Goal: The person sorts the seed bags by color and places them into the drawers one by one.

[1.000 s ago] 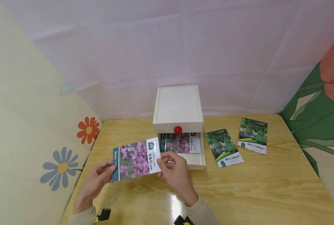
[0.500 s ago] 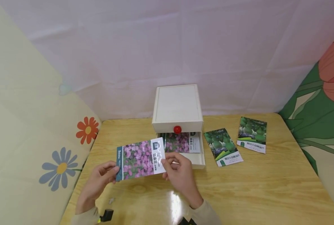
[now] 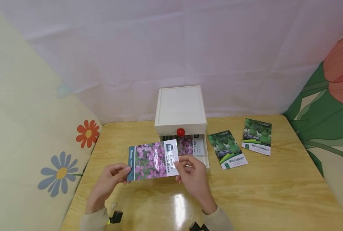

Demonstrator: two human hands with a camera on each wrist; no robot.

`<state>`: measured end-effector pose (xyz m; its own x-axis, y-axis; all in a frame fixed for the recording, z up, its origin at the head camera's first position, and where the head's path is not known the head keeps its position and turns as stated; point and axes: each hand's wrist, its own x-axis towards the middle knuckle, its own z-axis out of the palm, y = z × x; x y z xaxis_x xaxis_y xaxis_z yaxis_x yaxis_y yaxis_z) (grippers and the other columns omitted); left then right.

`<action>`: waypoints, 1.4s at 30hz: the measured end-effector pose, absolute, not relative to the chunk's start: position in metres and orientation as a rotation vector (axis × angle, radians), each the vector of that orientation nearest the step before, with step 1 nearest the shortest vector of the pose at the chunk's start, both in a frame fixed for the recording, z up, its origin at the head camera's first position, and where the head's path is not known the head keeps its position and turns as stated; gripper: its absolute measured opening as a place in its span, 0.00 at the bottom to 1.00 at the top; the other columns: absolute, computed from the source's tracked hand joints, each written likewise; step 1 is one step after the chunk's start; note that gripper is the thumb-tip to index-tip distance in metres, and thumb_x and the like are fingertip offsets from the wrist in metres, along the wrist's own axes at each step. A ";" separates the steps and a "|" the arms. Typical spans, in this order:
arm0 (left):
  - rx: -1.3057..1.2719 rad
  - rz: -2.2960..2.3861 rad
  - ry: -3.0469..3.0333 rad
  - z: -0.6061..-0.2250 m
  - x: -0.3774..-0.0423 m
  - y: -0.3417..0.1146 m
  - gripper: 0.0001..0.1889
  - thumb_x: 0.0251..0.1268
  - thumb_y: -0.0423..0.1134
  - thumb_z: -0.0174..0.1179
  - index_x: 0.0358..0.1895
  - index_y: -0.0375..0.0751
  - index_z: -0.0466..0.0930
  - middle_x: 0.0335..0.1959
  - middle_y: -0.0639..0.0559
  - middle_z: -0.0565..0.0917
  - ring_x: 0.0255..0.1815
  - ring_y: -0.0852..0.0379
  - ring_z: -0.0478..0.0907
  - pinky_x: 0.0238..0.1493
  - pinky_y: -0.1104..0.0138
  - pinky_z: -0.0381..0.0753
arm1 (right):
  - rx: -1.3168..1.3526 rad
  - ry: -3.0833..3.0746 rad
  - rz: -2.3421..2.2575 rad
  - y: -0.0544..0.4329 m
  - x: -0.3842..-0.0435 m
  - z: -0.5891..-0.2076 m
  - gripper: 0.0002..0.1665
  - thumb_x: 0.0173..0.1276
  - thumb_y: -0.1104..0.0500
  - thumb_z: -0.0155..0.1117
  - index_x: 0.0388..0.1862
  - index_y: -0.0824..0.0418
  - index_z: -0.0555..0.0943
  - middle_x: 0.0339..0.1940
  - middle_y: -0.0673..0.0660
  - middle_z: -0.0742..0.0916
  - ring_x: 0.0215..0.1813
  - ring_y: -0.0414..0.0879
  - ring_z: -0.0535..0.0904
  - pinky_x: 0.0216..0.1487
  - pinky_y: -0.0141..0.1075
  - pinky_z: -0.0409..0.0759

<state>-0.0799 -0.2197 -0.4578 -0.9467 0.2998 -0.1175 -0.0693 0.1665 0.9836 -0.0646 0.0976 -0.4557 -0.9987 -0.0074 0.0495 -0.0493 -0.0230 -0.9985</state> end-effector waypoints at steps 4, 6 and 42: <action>0.248 1.816 2.141 -0.460 -0.082 -0.216 0.16 0.75 0.40 0.57 0.47 0.27 0.82 0.27 0.55 0.88 0.27 0.58 0.84 0.32 0.62 0.88 | 0.038 -2.185 2.207 0.103 -0.065 -0.457 0.12 0.69 0.64 0.67 0.47 0.70 0.80 0.31 0.67 0.84 0.19 0.44 0.81 0.20 0.38 0.84; 0.246 1.797 2.129 -0.461 -0.083 -0.213 0.16 0.74 0.41 0.58 0.48 0.28 0.82 0.29 0.55 0.88 0.29 0.56 0.85 0.34 0.61 0.88 | 0.026 -2.192 2.194 0.106 -0.065 -0.457 0.11 0.69 0.63 0.66 0.47 0.69 0.80 0.30 0.65 0.84 0.19 0.45 0.81 0.20 0.38 0.83; 0.470 1.767 2.039 -0.468 -0.095 -0.158 0.14 0.67 0.35 0.65 0.52 0.35 0.78 0.40 0.44 0.85 0.36 0.45 0.84 0.35 0.56 0.87 | -0.192 -2.213 2.153 0.154 -0.060 -0.469 0.18 0.72 0.61 0.64 0.56 0.70 0.77 0.31 0.52 0.87 0.24 0.46 0.84 0.24 0.36 0.85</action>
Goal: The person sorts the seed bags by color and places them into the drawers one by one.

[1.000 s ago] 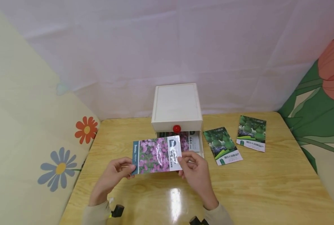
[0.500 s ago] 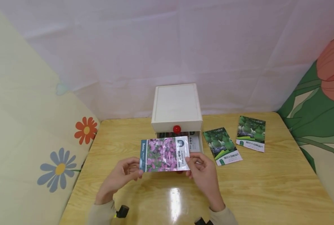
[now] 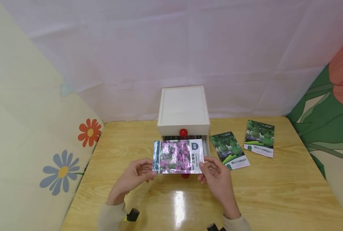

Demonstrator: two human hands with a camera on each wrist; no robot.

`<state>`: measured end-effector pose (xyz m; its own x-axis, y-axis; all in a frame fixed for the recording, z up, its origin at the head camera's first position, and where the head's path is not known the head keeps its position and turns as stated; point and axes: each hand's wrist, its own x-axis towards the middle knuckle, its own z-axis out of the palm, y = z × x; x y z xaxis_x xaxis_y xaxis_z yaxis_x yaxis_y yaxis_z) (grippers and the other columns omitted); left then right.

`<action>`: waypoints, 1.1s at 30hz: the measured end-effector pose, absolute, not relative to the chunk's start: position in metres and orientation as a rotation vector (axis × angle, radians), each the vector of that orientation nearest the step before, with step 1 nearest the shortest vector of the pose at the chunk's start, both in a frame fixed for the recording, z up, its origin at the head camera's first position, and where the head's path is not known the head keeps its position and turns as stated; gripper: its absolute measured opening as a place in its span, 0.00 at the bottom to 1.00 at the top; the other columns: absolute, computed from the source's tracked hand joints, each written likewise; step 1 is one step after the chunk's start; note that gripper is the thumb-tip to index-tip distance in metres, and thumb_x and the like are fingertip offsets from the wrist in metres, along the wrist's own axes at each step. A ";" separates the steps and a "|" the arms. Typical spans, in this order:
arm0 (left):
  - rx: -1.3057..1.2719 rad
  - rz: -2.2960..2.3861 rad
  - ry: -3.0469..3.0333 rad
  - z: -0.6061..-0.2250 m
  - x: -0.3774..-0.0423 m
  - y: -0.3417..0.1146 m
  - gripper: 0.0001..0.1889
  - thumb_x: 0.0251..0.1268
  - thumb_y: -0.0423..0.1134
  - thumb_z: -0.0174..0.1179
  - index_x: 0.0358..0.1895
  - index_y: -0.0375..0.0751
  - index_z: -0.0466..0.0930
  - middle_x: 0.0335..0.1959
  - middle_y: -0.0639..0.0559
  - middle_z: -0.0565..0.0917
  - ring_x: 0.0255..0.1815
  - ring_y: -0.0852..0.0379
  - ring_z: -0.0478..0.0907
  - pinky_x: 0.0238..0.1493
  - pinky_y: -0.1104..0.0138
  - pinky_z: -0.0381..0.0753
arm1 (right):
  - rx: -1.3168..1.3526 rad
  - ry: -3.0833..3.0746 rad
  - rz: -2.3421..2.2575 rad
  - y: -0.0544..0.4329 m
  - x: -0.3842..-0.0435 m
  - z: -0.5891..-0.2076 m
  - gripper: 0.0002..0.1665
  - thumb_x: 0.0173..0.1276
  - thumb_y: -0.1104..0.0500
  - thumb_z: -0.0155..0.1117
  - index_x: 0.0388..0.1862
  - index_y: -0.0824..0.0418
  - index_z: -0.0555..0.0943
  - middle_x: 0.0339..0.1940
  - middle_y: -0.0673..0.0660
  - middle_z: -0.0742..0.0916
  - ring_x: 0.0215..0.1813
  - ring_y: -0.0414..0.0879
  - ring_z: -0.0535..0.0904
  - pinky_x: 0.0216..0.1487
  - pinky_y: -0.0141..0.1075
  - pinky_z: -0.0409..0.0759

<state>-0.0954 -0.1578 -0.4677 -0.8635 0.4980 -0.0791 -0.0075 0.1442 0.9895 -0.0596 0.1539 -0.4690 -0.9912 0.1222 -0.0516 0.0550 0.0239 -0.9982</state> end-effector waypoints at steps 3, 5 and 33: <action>0.443 1.759 2.045 -0.469 -0.096 -0.153 0.14 0.67 0.36 0.65 0.51 0.35 0.78 0.38 0.47 0.85 0.37 0.45 0.85 0.37 0.53 0.88 | -0.123 -2.234 2.163 0.159 -0.058 -0.470 0.21 0.72 0.62 0.64 0.59 0.70 0.75 0.32 0.55 0.86 0.25 0.47 0.85 0.25 0.36 0.86; 0.427 1.752 2.042 -0.470 -0.096 -0.150 0.14 0.67 0.36 0.65 0.51 0.35 0.78 0.38 0.48 0.85 0.37 0.48 0.84 0.37 0.55 0.88 | -0.089 -2.244 2.161 0.162 -0.056 -0.471 0.22 0.72 0.63 0.64 0.61 0.70 0.74 0.33 0.56 0.86 0.26 0.47 0.85 0.25 0.36 0.85; 0.404 1.650 2.171 -0.468 -0.110 -0.134 0.11 0.76 0.45 0.56 0.48 0.42 0.81 0.35 0.43 0.84 0.30 0.60 0.77 0.32 0.71 0.79 | -0.199 -2.322 2.113 0.181 -0.068 -0.467 0.24 0.74 0.53 0.63 0.61 0.67 0.76 0.31 0.57 0.89 0.17 0.48 0.80 0.12 0.37 0.77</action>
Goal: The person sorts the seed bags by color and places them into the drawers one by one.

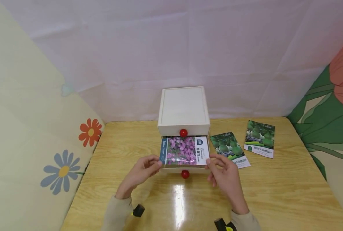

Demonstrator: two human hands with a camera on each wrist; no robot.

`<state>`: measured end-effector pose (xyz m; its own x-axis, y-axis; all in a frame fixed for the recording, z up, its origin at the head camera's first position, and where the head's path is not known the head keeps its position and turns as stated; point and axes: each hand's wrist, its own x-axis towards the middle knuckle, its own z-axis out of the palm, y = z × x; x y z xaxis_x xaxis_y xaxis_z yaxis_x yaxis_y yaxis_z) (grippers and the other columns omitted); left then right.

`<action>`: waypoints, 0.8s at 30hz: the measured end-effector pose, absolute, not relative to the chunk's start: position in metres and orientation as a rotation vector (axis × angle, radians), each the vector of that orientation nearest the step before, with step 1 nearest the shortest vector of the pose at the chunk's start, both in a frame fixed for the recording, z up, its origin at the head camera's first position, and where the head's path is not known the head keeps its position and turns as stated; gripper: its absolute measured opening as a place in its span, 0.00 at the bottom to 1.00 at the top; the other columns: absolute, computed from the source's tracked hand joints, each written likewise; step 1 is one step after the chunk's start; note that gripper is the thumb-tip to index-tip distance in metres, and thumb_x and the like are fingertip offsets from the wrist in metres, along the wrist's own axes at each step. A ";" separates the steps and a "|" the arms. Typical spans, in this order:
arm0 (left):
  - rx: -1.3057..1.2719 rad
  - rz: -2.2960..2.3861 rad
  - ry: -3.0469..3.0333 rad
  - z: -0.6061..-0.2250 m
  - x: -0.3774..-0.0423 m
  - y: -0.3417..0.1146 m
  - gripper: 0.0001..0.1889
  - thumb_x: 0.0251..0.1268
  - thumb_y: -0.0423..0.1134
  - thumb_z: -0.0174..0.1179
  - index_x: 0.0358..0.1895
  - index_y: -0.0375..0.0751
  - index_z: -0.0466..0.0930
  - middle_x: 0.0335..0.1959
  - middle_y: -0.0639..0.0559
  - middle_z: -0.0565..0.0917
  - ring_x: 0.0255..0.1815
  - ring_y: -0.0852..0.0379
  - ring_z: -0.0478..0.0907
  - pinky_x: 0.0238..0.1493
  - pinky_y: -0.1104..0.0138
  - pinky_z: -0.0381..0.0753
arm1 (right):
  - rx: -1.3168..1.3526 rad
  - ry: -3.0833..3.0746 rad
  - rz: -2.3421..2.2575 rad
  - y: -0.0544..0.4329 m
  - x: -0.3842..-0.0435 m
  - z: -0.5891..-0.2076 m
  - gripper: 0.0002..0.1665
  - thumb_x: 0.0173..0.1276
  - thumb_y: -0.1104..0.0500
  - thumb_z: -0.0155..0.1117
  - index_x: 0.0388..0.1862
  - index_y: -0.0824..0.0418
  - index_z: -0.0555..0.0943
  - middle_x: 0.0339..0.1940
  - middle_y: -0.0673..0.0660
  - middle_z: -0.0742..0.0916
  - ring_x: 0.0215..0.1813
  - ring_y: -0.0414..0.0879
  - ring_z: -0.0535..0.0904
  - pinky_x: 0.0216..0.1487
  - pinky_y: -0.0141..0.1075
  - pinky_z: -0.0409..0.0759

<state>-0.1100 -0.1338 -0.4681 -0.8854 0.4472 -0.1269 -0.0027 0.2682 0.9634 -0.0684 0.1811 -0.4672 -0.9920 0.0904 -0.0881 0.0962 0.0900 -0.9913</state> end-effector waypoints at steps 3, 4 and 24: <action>0.394 1.638 2.189 -0.468 -0.112 -0.134 0.13 0.76 0.46 0.56 0.48 0.40 0.81 0.35 0.38 0.83 0.29 0.60 0.75 0.31 0.72 0.77 | 0.189 2.356 -2.047 0.182 -0.071 -0.466 0.25 0.74 0.51 0.62 0.62 0.64 0.77 0.34 0.58 0.89 0.18 0.49 0.81 0.14 0.38 0.78; 0.393 1.637 2.192 -0.468 -0.113 -0.134 0.14 0.76 0.46 0.56 0.49 0.39 0.81 0.36 0.38 0.82 0.29 0.60 0.75 0.30 0.72 0.77 | 0.194 2.364 -2.033 0.183 -0.072 -0.467 0.25 0.74 0.50 0.62 0.62 0.64 0.77 0.34 0.57 0.89 0.18 0.49 0.81 0.14 0.38 0.79; 0.397 1.560 2.268 -0.467 -0.125 -0.129 0.20 0.76 0.50 0.54 0.48 0.33 0.81 0.30 0.52 0.78 0.26 0.61 0.70 0.26 0.72 0.71 | 0.259 2.354 -2.012 0.183 -0.080 -0.468 0.22 0.76 0.52 0.60 0.62 0.63 0.76 0.33 0.53 0.89 0.20 0.45 0.81 0.15 0.36 0.78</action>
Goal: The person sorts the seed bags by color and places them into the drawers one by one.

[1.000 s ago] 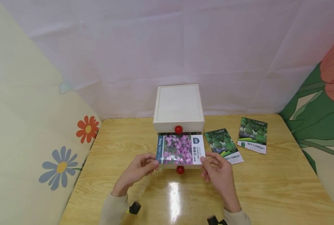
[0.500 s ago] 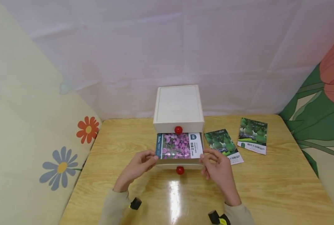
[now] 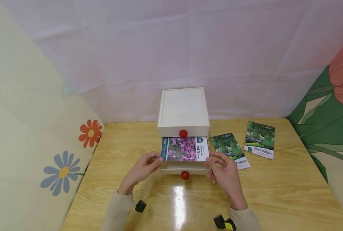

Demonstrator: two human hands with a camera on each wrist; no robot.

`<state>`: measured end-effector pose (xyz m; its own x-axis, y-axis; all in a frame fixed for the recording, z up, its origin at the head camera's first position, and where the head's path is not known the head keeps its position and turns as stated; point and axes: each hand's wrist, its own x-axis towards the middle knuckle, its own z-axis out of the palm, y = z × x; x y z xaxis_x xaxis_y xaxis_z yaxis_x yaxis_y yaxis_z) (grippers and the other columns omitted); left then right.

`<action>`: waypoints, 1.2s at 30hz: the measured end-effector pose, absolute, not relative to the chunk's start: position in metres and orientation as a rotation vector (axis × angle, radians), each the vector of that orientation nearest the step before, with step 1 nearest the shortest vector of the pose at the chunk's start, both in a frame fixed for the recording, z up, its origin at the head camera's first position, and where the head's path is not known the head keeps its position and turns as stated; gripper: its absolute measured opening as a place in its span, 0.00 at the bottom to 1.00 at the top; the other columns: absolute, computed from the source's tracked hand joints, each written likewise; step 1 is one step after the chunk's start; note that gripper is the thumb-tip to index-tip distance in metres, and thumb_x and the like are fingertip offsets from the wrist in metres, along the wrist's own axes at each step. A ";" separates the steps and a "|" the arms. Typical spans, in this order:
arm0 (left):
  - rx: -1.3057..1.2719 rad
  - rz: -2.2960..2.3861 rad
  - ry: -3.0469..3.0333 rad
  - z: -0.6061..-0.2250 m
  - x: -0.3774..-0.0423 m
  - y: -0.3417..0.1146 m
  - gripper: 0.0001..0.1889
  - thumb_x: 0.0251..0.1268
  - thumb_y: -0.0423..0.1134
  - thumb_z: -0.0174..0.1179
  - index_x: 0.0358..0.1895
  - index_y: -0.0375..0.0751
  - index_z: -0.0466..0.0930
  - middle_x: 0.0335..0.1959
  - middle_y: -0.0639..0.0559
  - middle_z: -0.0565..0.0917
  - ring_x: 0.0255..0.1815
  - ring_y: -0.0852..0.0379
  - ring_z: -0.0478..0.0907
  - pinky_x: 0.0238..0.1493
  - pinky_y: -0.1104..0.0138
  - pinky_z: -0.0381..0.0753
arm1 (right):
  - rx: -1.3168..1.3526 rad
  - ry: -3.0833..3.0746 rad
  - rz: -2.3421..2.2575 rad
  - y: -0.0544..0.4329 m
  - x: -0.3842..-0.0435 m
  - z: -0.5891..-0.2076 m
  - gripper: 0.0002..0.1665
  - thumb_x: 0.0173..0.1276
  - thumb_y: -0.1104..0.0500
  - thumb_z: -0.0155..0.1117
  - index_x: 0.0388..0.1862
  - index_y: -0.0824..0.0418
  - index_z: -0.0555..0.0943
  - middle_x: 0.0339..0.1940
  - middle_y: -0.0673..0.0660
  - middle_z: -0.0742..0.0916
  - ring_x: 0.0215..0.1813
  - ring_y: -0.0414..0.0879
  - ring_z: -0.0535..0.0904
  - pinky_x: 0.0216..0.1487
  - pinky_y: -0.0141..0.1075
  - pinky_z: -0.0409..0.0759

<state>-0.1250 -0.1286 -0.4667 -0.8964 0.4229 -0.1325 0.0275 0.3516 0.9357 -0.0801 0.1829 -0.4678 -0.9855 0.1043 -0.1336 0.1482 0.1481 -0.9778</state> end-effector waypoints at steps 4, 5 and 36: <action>0.392 1.536 2.308 -0.469 -0.126 -0.129 0.20 0.76 0.51 0.54 0.47 0.35 0.82 0.33 0.47 0.80 0.28 0.60 0.70 0.28 0.71 0.71 | 0.275 2.334 -1.996 0.183 -0.082 -0.467 0.25 0.75 0.49 0.61 0.61 0.64 0.76 0.33 0.54 0.89 0.19 0.44 0.79 0.15 0.35 0.77; 0.392 1.530 2.316 -0.470 -0.126 -0.129 0.20 0.76 0.51 0.54 0.47 0.36 0.82 0.33 0.47 0.80 0.28 0.59 0.70 0.28 0.71 0.72 | 0.284 2.327 -1.987 0.183 -0.083 -0.467 0.26 0.74 0.48 0.61 0.61 0.64 0.76 0.33 0.53 0.88 0.19 0.44 0.79 0.15 0.35 0.77; 0.407 1.497 2.359 -0.472 -0.137 -0.128 0.21 0.76 0.55 0.53 0.36 0.42 0.82 0.21 0.56 0.67 0.22 0.60 0.62 0.25 0.70 0.67 | 0.249 2.355 -1.876 0.187 -0.098 -0.474 0.29 0.74 0.42 0.60 0.47 0.70 0.80 0.16 0.49 0.79 0.12 0.38 0.67 0.08 0.35 0.66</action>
